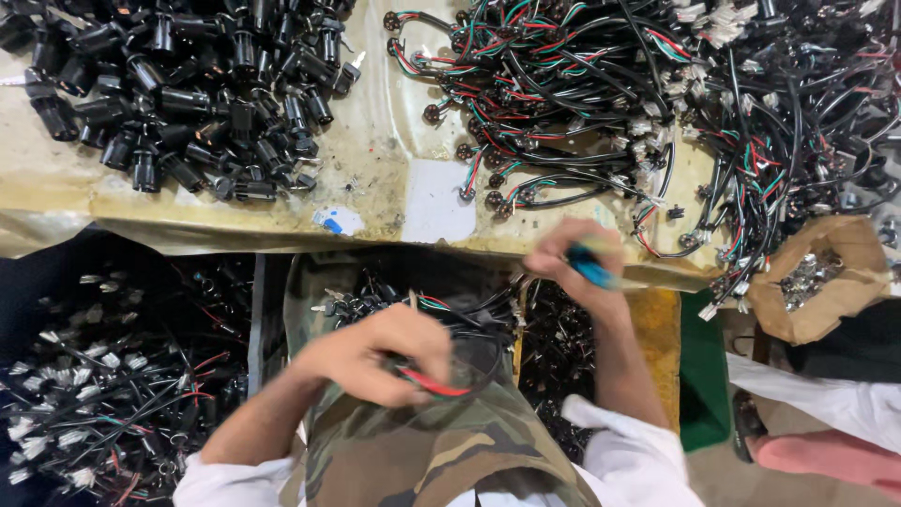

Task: The person repeatedly picks up black cylindrical components and wire harnesses from a table, uses pliers to strip or adjust wires, and inserts the components into the harnesses. Finished assemblies are placed into a yellow bin below the table.

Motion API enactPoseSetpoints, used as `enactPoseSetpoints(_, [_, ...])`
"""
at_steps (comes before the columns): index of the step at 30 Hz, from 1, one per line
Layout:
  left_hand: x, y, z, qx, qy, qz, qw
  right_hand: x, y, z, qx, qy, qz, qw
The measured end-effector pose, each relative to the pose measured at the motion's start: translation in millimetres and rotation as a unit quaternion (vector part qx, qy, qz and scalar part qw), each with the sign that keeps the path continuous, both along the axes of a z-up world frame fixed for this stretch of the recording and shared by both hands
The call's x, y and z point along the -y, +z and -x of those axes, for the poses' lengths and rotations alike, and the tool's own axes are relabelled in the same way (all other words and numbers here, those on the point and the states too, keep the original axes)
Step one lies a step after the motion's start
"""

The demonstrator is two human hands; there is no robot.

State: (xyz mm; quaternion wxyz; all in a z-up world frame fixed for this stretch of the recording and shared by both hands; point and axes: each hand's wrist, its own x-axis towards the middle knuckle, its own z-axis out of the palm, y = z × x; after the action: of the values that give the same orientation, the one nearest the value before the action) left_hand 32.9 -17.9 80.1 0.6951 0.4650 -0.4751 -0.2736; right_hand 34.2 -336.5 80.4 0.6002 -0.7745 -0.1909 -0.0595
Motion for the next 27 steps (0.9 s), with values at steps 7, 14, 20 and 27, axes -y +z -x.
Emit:
enactPoseSetpoints(7, [-3.9,-68.6,30.4,0.399,0.186,-0.413,0.797,14.5,-23.5,-68.1,0.233,0.112,0.469,0.845])
enactPoseSetpoints(14, [-37.9,-68.2,-17.2,0.243,0.291,-0.309,0.872,0.1,-18.3,-63.7,0.192,0.021,0.339,0.921])
enactPoseSetpoints(20, [-35.9,-65.1,-146.9,0.321,0.659,-0.482,0.479,-66.6,-61.8,-41.5,0.117,0.015,0.42,0.9])
enactPoseSetpoints(27, [-37.5,-69.6,-132.9,0.252,0.624,-0.345,0.654,-72.3,-57.8,-42.4,0.015,-0.109,0.426,0.898])
